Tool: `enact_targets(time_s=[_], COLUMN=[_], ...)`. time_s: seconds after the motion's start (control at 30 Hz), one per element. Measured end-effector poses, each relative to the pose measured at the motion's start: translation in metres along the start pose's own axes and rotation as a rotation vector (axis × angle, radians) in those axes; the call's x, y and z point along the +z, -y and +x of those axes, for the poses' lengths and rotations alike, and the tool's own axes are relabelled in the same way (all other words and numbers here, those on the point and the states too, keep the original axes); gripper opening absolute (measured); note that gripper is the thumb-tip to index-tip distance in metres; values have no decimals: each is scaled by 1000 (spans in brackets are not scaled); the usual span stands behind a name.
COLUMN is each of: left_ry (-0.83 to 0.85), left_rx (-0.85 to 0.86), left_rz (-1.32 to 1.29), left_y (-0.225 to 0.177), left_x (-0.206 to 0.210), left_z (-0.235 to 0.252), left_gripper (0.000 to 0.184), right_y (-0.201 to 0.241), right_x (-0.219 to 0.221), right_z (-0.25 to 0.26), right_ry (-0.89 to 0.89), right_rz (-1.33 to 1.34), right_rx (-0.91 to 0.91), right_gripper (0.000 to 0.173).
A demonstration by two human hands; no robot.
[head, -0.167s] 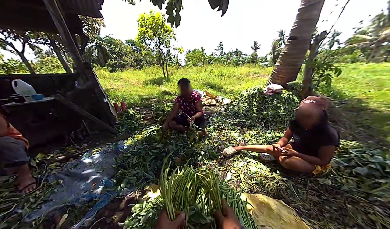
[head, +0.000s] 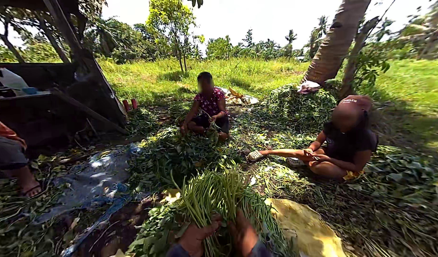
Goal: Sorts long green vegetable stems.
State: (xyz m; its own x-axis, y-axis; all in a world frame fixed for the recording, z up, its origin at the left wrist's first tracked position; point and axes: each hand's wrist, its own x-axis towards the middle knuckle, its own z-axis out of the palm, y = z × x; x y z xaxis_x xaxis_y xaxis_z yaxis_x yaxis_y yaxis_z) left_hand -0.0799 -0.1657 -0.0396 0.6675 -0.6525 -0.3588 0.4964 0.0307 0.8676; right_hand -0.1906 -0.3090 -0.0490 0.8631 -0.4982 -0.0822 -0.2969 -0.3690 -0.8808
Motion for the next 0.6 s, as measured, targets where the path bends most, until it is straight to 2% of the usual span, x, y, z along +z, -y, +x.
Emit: enact_targets(time_s=[0.07,0.17,0.3,0.37,0.43,0.5,0.6], left_ry=[30,12,112,104,76,81,82], left_rx=[-56,-113,-98,-39,54,156,180], left_rz=[-51,-84,-140,-138,-135,-132,-36], left_y=[12,15,22,20,12,-3,-48], left_x=[9,7,-8,-14,-22,-38,-67], left_z=[-5,-9,-9,-10,-12,-16,-35], left_gripper=[42,33,34,42,48,50,39], right_y=[2,11,12,12,11,10,17], right_x=[15,22,34,43,53,60,60], right_z=[-8,-12,-15,-19,-22,-24,-28], right_ry=[87,233,349,358,308,323,563], right_rz=[20,36,124,255,320,179,50], right_rx=[-49,-16,-18,-14,-27,-71,-67], right_gripper=[50,57,68,68,63,65,68])
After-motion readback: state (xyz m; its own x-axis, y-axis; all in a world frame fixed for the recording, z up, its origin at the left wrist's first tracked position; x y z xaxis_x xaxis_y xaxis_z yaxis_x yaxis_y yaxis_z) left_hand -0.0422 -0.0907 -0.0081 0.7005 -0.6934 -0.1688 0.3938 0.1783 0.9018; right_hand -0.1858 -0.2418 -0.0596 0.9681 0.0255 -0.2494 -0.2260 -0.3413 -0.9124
